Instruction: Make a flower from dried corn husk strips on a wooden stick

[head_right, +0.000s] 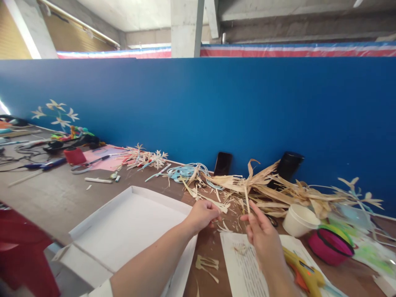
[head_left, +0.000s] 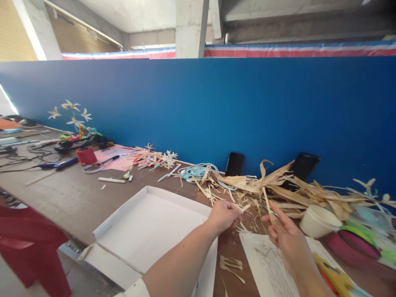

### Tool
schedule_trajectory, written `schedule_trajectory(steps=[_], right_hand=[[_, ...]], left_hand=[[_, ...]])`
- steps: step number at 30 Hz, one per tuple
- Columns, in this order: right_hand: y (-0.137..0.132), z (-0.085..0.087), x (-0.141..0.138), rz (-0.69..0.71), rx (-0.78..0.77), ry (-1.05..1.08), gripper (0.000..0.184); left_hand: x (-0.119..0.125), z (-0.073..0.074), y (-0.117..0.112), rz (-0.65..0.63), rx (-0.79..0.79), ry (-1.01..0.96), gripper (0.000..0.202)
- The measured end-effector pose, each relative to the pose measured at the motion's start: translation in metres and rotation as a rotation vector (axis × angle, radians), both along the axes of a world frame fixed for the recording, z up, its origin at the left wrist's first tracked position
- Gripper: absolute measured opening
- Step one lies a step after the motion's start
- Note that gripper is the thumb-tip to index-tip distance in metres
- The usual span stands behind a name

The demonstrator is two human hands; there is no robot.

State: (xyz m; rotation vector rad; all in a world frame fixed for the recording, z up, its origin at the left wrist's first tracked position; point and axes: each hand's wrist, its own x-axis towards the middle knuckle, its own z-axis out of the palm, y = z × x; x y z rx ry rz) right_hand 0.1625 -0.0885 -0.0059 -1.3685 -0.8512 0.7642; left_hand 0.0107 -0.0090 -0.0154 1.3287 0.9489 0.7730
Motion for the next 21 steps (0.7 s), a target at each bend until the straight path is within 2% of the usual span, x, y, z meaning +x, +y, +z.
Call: schedule_trajectory(steps=[3,5,7,9,11,13,15,18,21], right_hand=[[-0.004,0.007,-0.018,0.288,-0.067,0.183,0.064],[-0.005,0.007,-0.029,0.378,-0.128,0.193,0.059],[-0.002,0.002,-0.033,0.393,-0.150,0.141,0.055],[0.002,-0.004,-0.028,0.359,-0.146,0.048,0.053],[0.005,-0.011,-0.015,0.269,-0.133,-0.055,0.052],[0.006,-0.015,0.000,0.114,-0.107,-0.112,0.052],[0.005,-0.014,0.012,-0.068,-0.021,-0.058,0.054],[0.001,-0.008,0.017,-0.204,0.146,0.061,0.055],[-0.002,0.000,0.010,-0.218,0.238,0.059,0.051]], left_hand=[[0.000,0.001,0.000,0.004,0.007,-0.019,0.013],[-0.001,0.002,-0.001,0.008,0.027,-0.017,0.014],[-0.001,0.003,-0.003,0.011,0.054,0.010,0.015],[-0.002,0.003,-0.004,0.001,0.084,0.057,0.017],[-0.002,0.003,-0.004,-0.024,0.108,0.107,0.018],[-0.003,0.003,-0.005,-0.045,0.138,0.149,0.020],[-0.006,0.004,-0.005,-0.049,0.201,0.208,0.022],[-0.010,0.006,-0.007,-0.053,0.411,0.419,0.018],[-0.011,0.005,-0.010,-0.045,0.599,0.634,0.016]])
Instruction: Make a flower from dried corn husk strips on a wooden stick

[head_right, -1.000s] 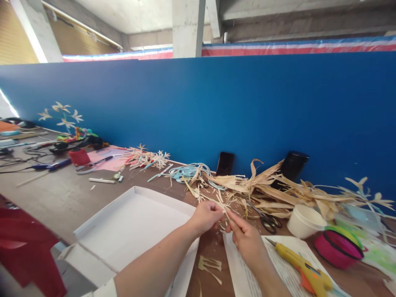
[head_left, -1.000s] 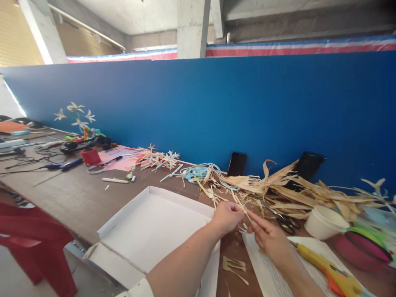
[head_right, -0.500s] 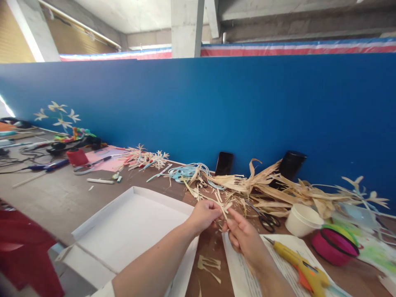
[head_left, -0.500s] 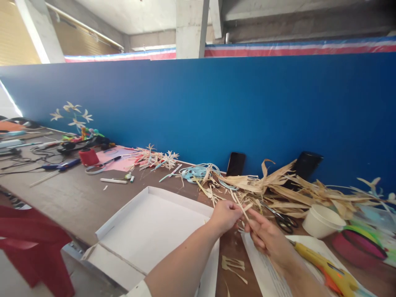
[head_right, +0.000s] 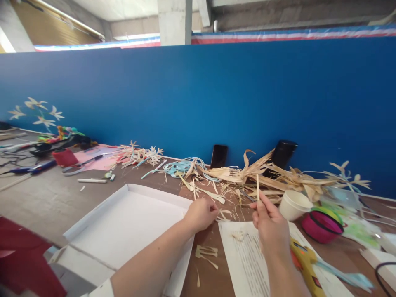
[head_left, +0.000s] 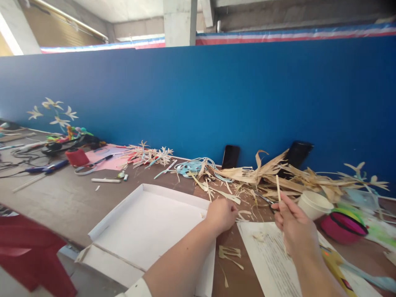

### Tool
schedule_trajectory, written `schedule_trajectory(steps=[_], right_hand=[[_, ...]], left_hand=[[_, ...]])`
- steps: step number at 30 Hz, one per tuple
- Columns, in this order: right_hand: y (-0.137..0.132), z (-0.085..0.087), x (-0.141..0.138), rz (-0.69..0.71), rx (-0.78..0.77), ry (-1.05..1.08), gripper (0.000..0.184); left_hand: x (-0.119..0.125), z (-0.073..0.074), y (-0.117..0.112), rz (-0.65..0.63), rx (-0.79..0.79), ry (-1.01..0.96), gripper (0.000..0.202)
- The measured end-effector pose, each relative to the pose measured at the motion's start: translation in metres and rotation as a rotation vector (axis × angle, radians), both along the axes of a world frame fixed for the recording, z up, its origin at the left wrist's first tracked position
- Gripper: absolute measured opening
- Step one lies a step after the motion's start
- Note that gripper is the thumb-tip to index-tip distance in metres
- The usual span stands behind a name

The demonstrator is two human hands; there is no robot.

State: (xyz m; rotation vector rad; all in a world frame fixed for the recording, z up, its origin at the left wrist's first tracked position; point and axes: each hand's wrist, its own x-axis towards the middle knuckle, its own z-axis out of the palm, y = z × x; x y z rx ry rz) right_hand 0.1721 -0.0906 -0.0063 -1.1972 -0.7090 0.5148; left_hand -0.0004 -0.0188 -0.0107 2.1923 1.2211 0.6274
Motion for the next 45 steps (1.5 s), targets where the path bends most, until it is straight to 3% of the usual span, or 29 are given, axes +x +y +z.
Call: schedule_trajectory(steps=[4,13,16,21,25,33,37,41,45], right_hand=[[-0.002,0.003,-0.006,0.003,0.014,-0.059,0.048],[-0.005,0.006,-0.005,0.009,0.041,-0.045,0.048],[-0.004,0.004,-0.004,0.006,0.044,-0.054,0.046],[-0.003,0.002,-0.002,0.008,0.038,-0.043,0.048],[-0.003,0.002,-0.005,0.011,0.026,-0.045,0.049],[-0.003,0.004,-0.008,0.023,0.005,-0.066,0.049],[-0.004,0.004,-0.009,0.033,-0.013,-0.050,0.049],[-0.006,0.004,-0.009,0.077,-0.058,-0.029,0.048],[-0.007,0.004,-0.010,0.135,-0.096,0.028,0.047]], left_hand=[[0.001,-0.003,-0.002,0.017,0.062,0.108,0.018],[-0.001,-0.001,-0.003,-0.005,0.112,0.136,0.021],[0.001,-0.001,-0.008,-0.078,0.174,0.101,0.024],[0.010,-0.005,-0.021,-0.386,0.301,0.137,0.020],[0.015,-0.009,-0.025,-0.371,0.327,0.224,0.022],[0.021,-0.014,-0.031,-0.385,0.350,0.203,0.019],[0.021,-0.013,-0.028,-0.321,0.221,0.124,0.018],[0.014,-0.009,-0.015,-0.207,-0.103,-0.108,0.021],[0.012,-0.009,-0.006,-0.212,-0.398,-0.323,0.024]])
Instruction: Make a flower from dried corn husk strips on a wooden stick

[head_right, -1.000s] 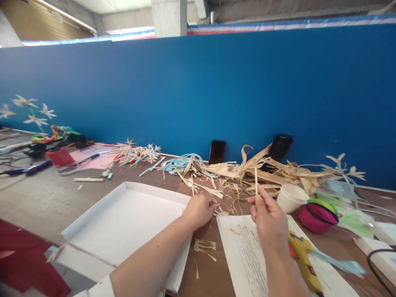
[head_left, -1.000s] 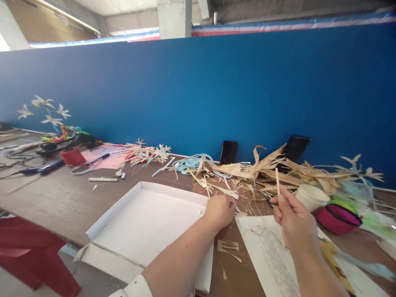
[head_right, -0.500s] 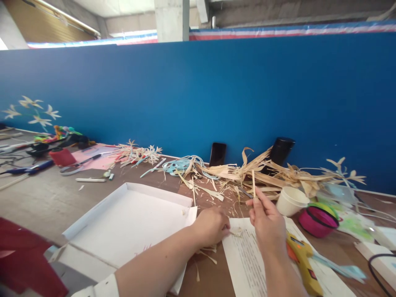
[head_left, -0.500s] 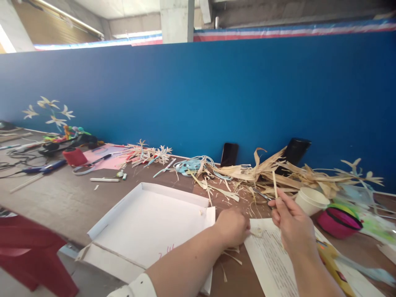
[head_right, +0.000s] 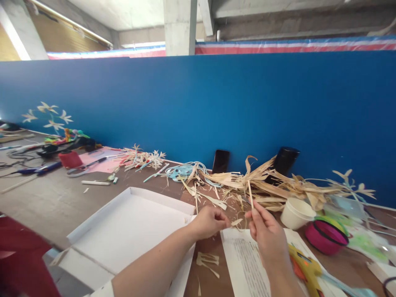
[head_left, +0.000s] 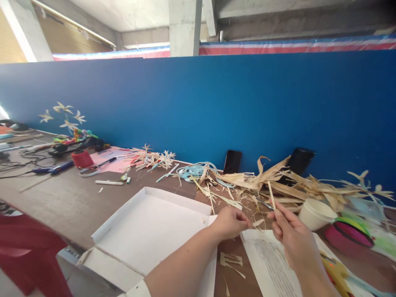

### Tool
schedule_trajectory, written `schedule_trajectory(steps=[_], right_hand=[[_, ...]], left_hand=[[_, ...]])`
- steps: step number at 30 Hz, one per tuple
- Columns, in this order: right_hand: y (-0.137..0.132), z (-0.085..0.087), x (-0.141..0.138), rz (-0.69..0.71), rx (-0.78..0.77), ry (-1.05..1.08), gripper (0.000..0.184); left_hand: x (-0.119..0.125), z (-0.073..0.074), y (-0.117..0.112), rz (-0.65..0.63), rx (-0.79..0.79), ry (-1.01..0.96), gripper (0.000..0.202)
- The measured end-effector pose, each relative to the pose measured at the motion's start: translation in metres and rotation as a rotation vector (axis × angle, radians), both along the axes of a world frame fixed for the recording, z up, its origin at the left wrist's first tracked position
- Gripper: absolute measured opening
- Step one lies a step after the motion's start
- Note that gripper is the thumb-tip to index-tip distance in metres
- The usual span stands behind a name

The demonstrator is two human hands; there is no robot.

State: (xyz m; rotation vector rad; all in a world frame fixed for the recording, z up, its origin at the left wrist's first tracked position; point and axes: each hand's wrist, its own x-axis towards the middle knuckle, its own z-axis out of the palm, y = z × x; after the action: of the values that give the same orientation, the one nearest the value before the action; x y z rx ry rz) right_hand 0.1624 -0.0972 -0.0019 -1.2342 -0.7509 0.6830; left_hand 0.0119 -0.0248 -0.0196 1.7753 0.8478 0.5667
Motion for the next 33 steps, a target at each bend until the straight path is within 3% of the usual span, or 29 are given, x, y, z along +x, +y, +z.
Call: schedule_trajectory(steps=[4,10,16,20,24,33], right_hand=[[0.000,0.004,-0.002,0.042,-0.041,0.054,0.046],[-0.003,0.010,-0.009,0.156,-0.196,0.031,0.052],[-0.003,0.009,-0.011,0.130,-0.187,-0.091,0.052],[-0.002,0.006,-0.005,0.073,-0.155,-0.131,0.053],[-0.001,0.005,-0.004,0.056,-0.141,-0.157,0.054],[0.000,0.003,-0.002,0.070,-0.144,-0.184,0.052]], left_hand=[[0.004,0.002,-0.001,-0.002,-0.206,-0.147,0.020],[0.005,0.013,-0.006,0.019,-0.299,-0.307,0.024],[0.004,0.012,-0.007,-0.013,-0.324,-0.279,0.023],[-0.002,0.010,-0.006,-0.155,-0.376,-0.170,0.021],[-0.007,0.010,-0.005,-0.183,-0.321,-0.110,0.028],[-0.003,0.013,-0.008,-0.063,-0.197,-0.127,0.035]])
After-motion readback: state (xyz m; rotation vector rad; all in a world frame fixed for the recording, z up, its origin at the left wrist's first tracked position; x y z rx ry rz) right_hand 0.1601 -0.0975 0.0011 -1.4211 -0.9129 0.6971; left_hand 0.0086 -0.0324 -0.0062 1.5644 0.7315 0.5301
